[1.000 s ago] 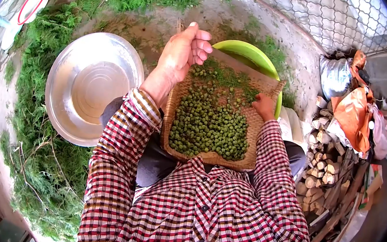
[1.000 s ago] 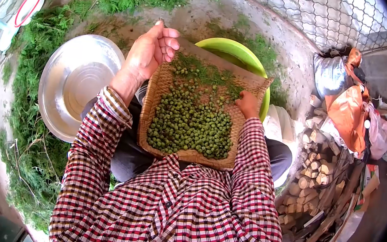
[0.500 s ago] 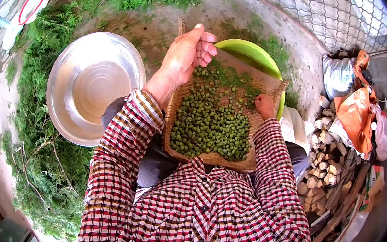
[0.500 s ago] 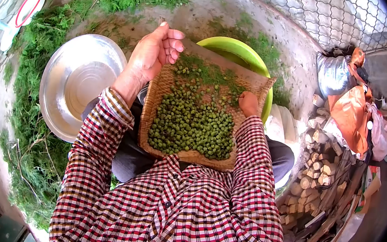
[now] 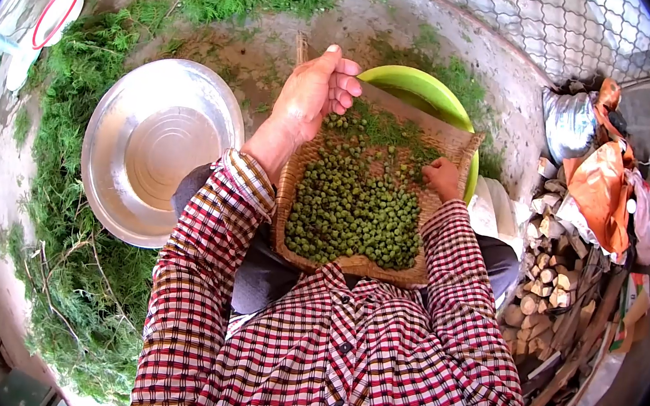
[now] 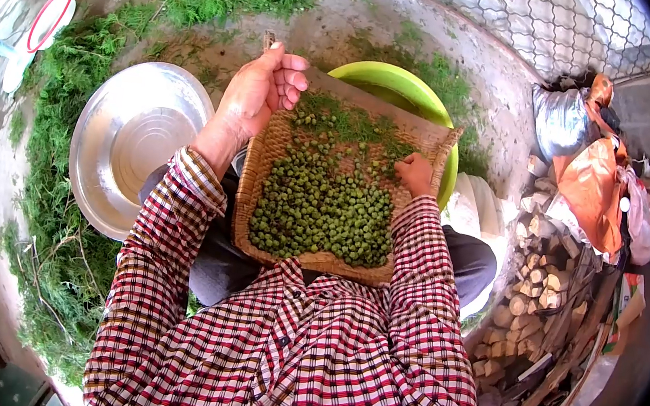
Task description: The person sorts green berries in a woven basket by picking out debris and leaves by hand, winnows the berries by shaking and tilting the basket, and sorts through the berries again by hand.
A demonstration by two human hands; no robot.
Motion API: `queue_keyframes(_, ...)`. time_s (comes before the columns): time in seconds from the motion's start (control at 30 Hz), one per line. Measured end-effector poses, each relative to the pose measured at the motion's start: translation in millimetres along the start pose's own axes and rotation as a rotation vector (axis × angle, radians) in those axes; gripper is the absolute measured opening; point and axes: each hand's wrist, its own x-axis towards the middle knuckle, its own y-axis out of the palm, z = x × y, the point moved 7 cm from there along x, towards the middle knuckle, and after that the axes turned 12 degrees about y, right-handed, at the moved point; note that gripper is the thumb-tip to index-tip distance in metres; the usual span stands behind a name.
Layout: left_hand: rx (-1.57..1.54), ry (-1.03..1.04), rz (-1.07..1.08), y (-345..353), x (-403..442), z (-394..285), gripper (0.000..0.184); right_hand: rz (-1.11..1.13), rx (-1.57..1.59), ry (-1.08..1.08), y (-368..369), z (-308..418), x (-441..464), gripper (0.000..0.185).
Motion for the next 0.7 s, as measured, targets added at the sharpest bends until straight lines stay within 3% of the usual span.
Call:
queue_keyframes(0.1,0.004,-0.007,0.005,1,1,2,0.041,0.061,0.229,0.085,-1,-7,1,0.011)
queue_keyframes(0.17,0.009,-0.011,0.005,1,2,3,0.041,0.283,0.692,0.073,15,-19,17,0.008)
queue_keyframes(0.3,0.007,-0.008,0.005,0,1,4,0.041,0.348,0.902,0.070,18,-22,10,0.006)
queue_keyframes(0.5,0.024,-0.015,0.010,2,1,7,0.040,0.203,0.480,-0.003,12,-4,-1,0.012)
queue_keyframes(0.57,0.035,-0.013,0.011,4,0,6,0.040,0.024,0.171,-0.151,14,8,10,0.016)
queue_keyframes(0.6,0.036,-0.021,0.012,5,-1,5,0.040,0.028,0.168,-0.155,18,12,12,0.016)
queue_keyframes(0.67,0.037,-0.031,0.005,4,-1,5,0.040,-0.233,-0.204,-0.307,17,30,9,0.017)
queue_keyframes(0.7,0.033,-0.026,0.012,4,-1,5,0.040,-0.228,-0.206,-0.309,22,33,9,0.017)
